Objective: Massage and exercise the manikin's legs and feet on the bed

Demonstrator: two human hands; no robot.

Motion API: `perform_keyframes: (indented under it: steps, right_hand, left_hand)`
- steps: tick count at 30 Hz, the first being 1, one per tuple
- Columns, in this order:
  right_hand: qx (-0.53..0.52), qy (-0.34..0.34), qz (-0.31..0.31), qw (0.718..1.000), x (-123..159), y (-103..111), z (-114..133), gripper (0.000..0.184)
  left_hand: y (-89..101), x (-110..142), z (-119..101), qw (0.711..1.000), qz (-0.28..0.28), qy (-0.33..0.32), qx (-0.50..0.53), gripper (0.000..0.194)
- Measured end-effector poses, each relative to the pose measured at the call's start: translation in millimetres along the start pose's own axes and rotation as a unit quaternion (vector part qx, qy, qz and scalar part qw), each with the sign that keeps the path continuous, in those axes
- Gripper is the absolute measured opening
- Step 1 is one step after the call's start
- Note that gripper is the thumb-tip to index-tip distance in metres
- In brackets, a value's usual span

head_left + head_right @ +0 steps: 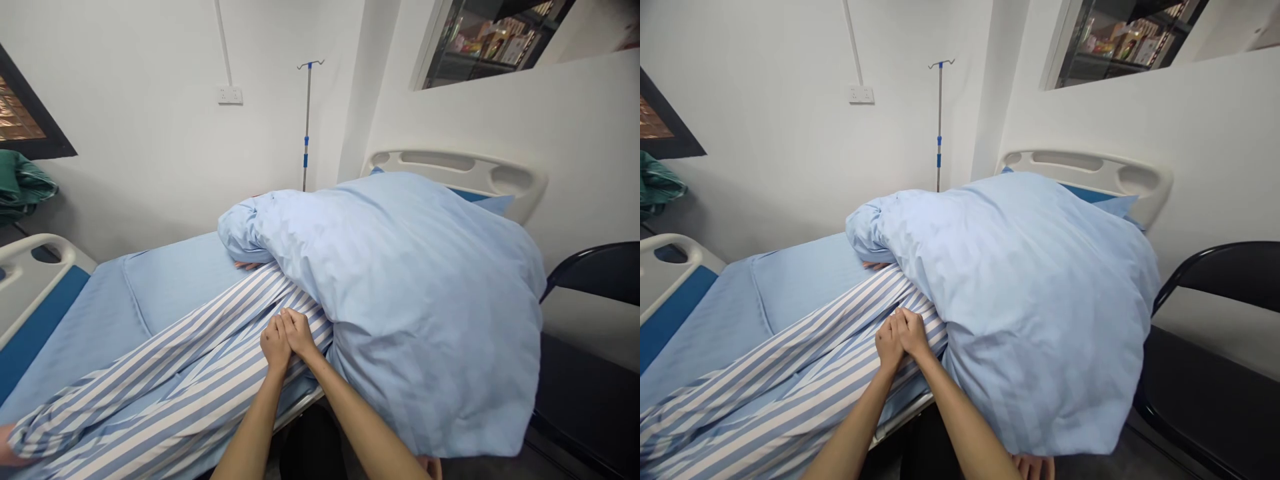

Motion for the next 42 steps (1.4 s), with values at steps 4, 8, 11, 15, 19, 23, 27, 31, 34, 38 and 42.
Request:
perform_keyframes:
  steps: [4,8,11,15,19,23,27,31,34,38,42]
  right_hand:
    - [0.091,0.020,0.015,0.995,-8.6,10.4,15.5,0.040]
    - [0.143,0.061,-0.005,0.988,-14.9,24.3,22.8,0.040]
    - [0.169,0.051,-0.028,0.984,-13.3,26.3,5.9,0.044]
    - [0.291,0.032,-0.044,0.955,-6.0,18.3,-17.3,0.044]
    - [0.354,0.032,-0.034,0.934,-2.3,12.6,-20.0,0.043]
    - [0.371,0.022,-0.039,0.928,-2.2,14.1,-18.9,0.043]
    - [0.380,0.024,-0.032,0.924,-1.9,12.7,-22.5,0.042]
    - [0.396,0.007,-0.016,0.918,-2.1,10.4,-27.4,0.038]
    - [0.410,-0.010,-0.005,0.912,-2.6,8.7,-26.8,0.037]
    - [0.430,-0.027,0.007,0.902,-3.5,6.7,-23.6,0.039]
    - [0.436,-0.055,0.025,0.898,-3.5,0.6,-18.5,0.038]
  left_hand:
    - [0.1,2.7,-2.2,0.999,0.022,0.002,-0.029,0.033]
    - [1.2,4.8,-1.2,0.999,0.019,0.009,-0.046,0.034]
    - [0.2,4.6,1.0,0.999,0.018,0.017,-0.045,0.035]
    - [-2.2,4.3,2.0,0.999,0.017,0.035,-0.024,0.035]
    - [1.6,5.6,5.3,0.996,0.042,0.040,0.072,0.036]
    - [42.6,4.6,40.5,0.992,0.056,0.030,0.109,0.040]
    - [145.1,2.0,120.7,0.994,0.012,0.054,0.092,0.038]
    - [260.3,14.5,210.6,0.992,-0.064,0.095,0.059,0.038]
    - [303.8,33.5,266.1,0.985,-0.098,0.136,0.037,0.040]
    - [312.1,53.5,303.7,0.975,-0.136,0.175,-0.033,0.038]
    - [309.5,57.6,308.6,0.970,-0.141,0.184,-0.070,0.037]
Point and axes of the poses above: each hand's wrist, its own x-axis away from the middle knuckle, its own y-axis out of the back of the hand, z = x × y, the point moved 6 cm from there along -x, towards the middle knuckle, and after that the axes turned 3 degrees about -y, right-handed, at the moved point
